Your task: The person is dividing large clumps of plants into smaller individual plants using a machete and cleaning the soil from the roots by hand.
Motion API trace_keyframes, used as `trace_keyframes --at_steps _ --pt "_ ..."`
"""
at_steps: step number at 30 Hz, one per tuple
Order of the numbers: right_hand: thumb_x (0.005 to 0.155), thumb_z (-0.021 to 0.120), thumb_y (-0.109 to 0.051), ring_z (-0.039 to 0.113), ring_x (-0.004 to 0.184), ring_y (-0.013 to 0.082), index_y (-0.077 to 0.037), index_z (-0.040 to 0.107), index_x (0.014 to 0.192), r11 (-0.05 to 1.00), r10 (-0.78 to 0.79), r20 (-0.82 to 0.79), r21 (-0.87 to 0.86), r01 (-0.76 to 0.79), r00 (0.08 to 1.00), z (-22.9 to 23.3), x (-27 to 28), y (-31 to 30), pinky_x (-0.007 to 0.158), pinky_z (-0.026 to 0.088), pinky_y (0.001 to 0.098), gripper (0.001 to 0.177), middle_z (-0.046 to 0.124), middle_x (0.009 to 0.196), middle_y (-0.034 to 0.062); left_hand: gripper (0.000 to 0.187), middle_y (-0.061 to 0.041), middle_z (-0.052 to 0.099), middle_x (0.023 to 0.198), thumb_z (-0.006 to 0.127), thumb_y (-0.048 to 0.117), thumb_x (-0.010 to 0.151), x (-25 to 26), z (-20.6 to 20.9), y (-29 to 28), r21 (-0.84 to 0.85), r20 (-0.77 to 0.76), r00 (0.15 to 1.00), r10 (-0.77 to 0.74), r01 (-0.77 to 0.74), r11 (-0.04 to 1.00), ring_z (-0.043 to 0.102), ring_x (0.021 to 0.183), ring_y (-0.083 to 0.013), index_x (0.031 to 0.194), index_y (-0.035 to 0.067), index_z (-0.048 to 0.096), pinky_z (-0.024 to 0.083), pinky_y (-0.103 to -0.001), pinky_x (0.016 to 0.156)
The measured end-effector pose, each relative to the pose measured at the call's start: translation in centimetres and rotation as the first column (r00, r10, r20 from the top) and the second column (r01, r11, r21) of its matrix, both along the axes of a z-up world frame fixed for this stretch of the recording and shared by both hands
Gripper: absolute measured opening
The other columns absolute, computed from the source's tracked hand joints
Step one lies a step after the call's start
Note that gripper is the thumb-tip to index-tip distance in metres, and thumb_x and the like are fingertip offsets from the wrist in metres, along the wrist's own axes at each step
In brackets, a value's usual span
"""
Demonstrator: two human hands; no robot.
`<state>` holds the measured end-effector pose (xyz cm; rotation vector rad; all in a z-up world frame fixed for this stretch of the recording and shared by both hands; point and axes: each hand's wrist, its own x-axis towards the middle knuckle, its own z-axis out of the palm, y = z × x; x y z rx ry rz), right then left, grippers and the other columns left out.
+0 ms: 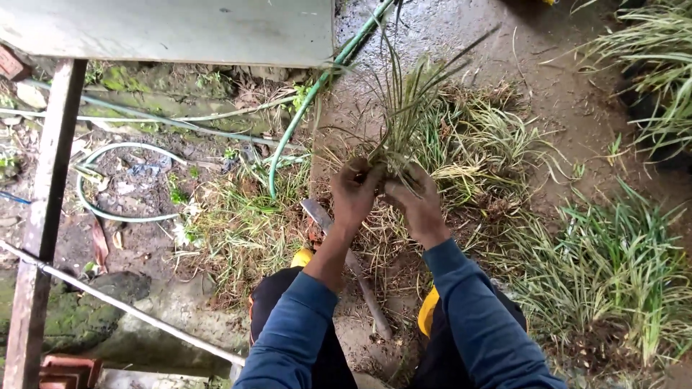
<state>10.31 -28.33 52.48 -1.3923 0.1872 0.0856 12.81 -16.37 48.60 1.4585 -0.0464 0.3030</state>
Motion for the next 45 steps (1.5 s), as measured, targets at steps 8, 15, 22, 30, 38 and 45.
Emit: trace_keyframes --at_steps 8,15,22,30,38,45 --pt "0.101 0.070 -0.016 0.071 0.095 0.0301 -0.002 0.063 0.124 0.960 -0.151 -0.029 0.232 0.154 0.988 -5.9 1.7 -1.1 0.074 0.068 0.0440 0.027 0.063 0.108 0.0167 0.030 -0.004 0.052 0.057 0.075 0.020 0.097 -0.5 1.1 -0.2 -0.070 -0.107 0.994 -0.029 0.021 0.997 0.041 0.061 -0.0067 0.073 0.008 0.062 0.036 -0.031 0.056" --pt "0.105 0.060 -0.012 0.072 0.099 0.0318 -0.003 0.056 0.125 0.880 -0.241 -0.134 0.388 0.274 0.961 -2.3 1.3 -0.5 0.088 0.065 0.0470 0.022 0.064 0.111 0.0184 0.047 0.005 0.035 0.050 0.065 0.034 0.102 -2.0 5.5 -1.1 -0.109 -0.221 0.967 -0.129 0.107 0.988 0.027 0.051 -0.0051 0.063 0.015 0.049 0.026 -0.026 0.055" --pt "0.109 0.053 -0.021 0.073 0.108 0.0357 -0.001 0.040 0.148 0.908 -0.269 -0.298 0.238 0.344 0.916 -0.9 1.5 -0.3 0.094 0.063 0.0557 0.045 0.066 0.125 0.0275 0.039 -0.027 0.067 0.122 0.053 0.027 0.108 -3.3 6.2 -2.9 0.010 -0.405 0.884 -0.234 0.260 0.966 0.067 0.115 -0.0350 0.135 -0.001 0.055 0.049 -0.055 0.104" --pt "0.108 0.055 -0.035 0.072 0.084 0.0240 -0.003 0.067 0.120 0.921 -0.181 -0.332 0.273 0.278 0.926 -2.9 2.2 -0.6 0.078 0.061 0.0422 0.035 0.069 0.095 0.0123 0.032 -0.020 0.066 0.105 0.051 0.028 0.112 -2.1 1.0 -2.3 -0.080 -0.254 0.921 -0.294 0.283 0.956 0.062 0.104 -0.0352 0.107 -0.002 0.059 0.044 -0.058 0.092" --pt "0.113 0.048 -0.020 0.065 0.085 0.0260 0.002 0.058 0.123 0.912 -0.256 -0.212 0.272 0.309 0.943 -5.8 2.4 -2.0 0.081 0.055 0.0426 0.027 0.061 0.092 0.0133 0.035 -0.010 0.050 0.087 0.046 0.021 0.113 -3.8 2.4 -4.3 -0.050 -0.197 0.942 -0.272 0.268 0.962 0.047 0.091 -0.0225 0.082 0.008 0.054 0.040 -0.046 0.088" --pt "0.118 0.035 -0.028 0.058 0.085 -0.0006 -0.006 0.053 0.128 0.893 -0.380 -0.070 0.231 0.385 0.922 -1.4 2.2 -7.4 0.081 0.049 0.0112 0.031 0.052 0.095 0.0043 0.042 0.000 0.038 0.066 0.046 0.013 0.103 -6.1 -4.7 -5.4 0.581 0.132 0.966 -0.224 0.108 0.807 0.039 0.066 -0.0187 0.061 0.017 0.051 0.038 -0.031 0.073"
